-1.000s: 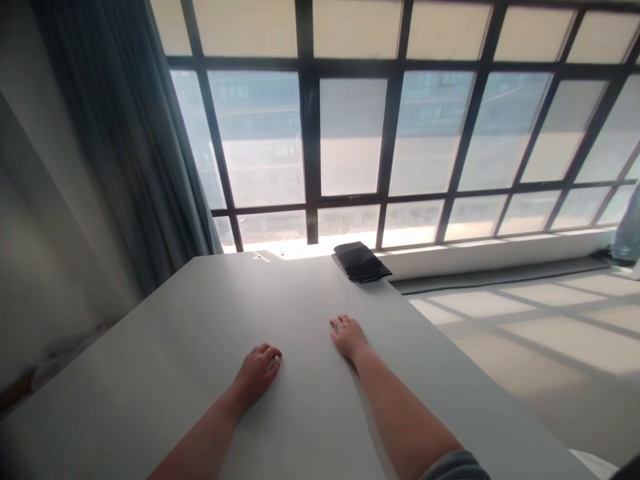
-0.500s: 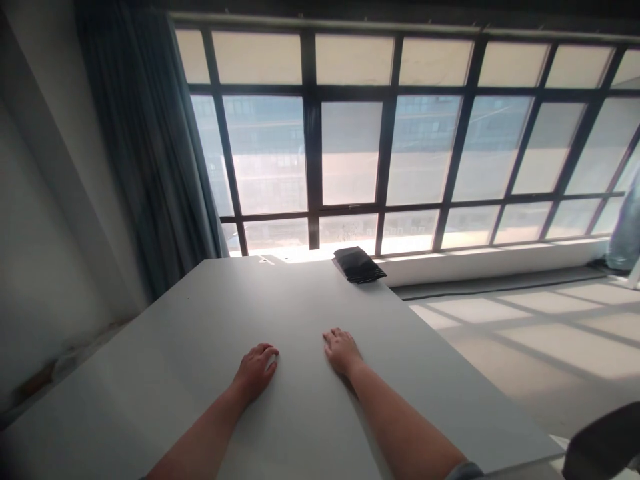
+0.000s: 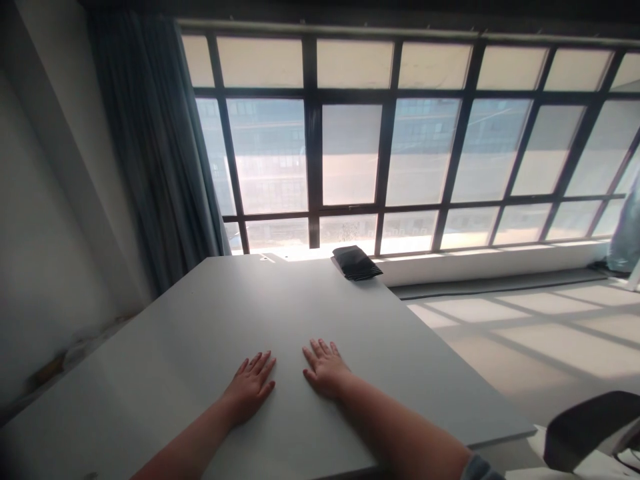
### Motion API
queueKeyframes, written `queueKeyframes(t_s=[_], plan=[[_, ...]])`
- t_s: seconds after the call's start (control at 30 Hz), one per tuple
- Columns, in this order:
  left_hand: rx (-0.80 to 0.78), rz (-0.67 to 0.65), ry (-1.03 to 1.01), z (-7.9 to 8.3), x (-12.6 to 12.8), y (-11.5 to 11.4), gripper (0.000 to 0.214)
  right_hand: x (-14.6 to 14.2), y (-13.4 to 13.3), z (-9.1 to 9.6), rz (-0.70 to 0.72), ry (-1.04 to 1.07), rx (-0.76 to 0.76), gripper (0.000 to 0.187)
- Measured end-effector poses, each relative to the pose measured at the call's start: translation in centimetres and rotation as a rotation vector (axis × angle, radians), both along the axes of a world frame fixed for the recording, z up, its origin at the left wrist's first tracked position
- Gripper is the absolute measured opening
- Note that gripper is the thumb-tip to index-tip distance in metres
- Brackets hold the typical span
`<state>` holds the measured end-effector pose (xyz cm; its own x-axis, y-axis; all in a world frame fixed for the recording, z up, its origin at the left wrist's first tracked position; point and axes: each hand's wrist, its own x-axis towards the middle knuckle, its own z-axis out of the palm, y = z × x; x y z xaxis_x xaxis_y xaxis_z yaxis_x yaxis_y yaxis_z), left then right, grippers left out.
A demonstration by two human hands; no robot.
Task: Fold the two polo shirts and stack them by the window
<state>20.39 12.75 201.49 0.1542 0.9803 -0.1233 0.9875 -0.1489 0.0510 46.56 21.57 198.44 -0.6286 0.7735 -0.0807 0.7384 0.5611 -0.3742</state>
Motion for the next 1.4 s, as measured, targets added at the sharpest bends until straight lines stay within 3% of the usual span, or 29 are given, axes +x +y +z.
queueKeyframes(t_s=[0.2, 0.67, 0.87, 1.07, 1.17, 1.27, 1.33, 1.4], plan=[[0.048, -0.031, -0.05, 0.4, -0.4, -1.3, 0.059, 0.5, -1.9, 0.4, 0.044, 0.071, 0.004, 0.068], [0.038, -0.037, -0.071, 0.2, -1.2, -1.4, 0.059, 0.8, -1.1, 0.1, 0.038, 0.135, 0.001, 0.062], [0.039, -0.063, -0.052, -0.5, -2.4, -2.6, 0.059, 0.8, -1.3, 0.0, 0.034, 0.161, 0.014, 0.06], [-0.005, -0.048, -0.041, 0.1, -2.5, -4.5, 0.059, 1.2, -0.9, 0.4, 0.069, 0.11, 0.017, 0.06], [0.015, -0.035, -0.051, 0.0, -2.8, -6.2, 0.059, 1.3, -0.1, 4.4, 0.132, 0.119, -0.007, 0.047], [0.04, -0.026, -0.057, -0.4, -3.6, -8.3, 0.059, 2.7, -0.1, 12.2, 0.133, 0.379, 0.154, 0.04], [0.06, -0.026, -0.062, -0.8, -4.2, -9.5, 0.059, 5.4, -0.9, 17.8, 0.151, 0.612, 0.353, 0.055], [0.083, -0.025, -0.063, -1.0, -4.8, -10.5, 0.058, 9.3, -2.1, 21.6, 0.199, 0.748, 0.457, 0.069]])
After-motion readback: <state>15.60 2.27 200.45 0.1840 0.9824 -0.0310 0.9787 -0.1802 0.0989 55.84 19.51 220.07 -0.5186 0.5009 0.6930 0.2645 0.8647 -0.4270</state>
